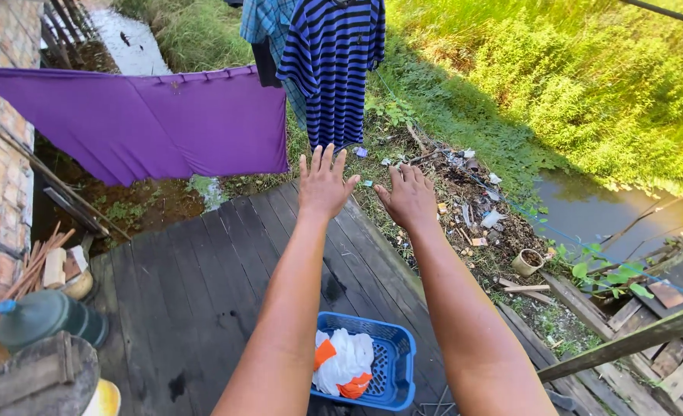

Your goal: Hanging wet clothes on a line using hangers from a laundry basket.

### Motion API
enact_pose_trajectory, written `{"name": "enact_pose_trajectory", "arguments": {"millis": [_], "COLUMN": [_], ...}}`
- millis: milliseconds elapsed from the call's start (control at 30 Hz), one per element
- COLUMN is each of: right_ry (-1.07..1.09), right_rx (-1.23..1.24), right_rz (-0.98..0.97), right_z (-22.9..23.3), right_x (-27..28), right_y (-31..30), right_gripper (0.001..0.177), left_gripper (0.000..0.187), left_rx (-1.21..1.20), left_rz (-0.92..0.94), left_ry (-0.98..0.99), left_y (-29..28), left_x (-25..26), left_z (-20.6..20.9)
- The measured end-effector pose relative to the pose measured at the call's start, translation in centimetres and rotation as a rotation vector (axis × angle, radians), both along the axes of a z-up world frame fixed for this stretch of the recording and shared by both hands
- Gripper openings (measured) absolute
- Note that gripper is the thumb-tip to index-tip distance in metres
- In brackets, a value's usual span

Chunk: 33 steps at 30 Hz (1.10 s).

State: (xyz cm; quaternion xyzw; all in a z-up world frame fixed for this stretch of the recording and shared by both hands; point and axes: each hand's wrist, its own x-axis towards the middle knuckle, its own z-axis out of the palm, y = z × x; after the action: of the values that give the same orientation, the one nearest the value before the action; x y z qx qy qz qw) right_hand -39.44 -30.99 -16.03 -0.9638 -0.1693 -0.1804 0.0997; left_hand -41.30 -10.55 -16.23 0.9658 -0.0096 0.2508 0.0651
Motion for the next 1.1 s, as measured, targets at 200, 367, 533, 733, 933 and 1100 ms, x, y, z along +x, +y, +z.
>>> {"name": "enact_pose_trajectory", "arguments": {"millis": [200, 367, 533, 733, 933, 1100], "right_ry": [0.020, 0.031, 0.037, 0.095, 0.082, 0.067], "right_rx": [-0.031, -0.042, -0.052, -0.017, -0.027, -0.005], "right_rz": [0.042, 0.053, 0.075, 0.040, 0.039, 0.016], "right_z": [-1.0, -1.3, -2.0, -1.7, -3.0, -4.1], "right_x": [-1.5, -3.4, -3.8, -5.3, -5.6, -6.3], "right_y": [-3.4, -5.5, -6.9, -6.9, -6.2, -5.3], "right_gripper": [0.070, 0.070, 0.070, 0.069, 0.070, 0.070], "left_gripper": [0.072, 0.072, 0.072, 0.073, 0.072, 0.071], "left_rx": [-0.029, -0.036, -0.048, -0.052, -0.040, -0.050], "left_rz": [0.018, 0.031, 0.035, 0.025, 0.012, -0.030], "left_ry": [-0.063, -0.046, -0.004, 0.061, 0.080, 0.091], "left_y": [-3.4, -5.8, -7.2, -7.5, -6.9, -5.8], "left_x": [-1.8, -3.8, -4.8, -5.9, -6.2, -6.1], "left_z": [-2.1, -2.6, -2.9, -2.6, -2.7, -3.4]}}
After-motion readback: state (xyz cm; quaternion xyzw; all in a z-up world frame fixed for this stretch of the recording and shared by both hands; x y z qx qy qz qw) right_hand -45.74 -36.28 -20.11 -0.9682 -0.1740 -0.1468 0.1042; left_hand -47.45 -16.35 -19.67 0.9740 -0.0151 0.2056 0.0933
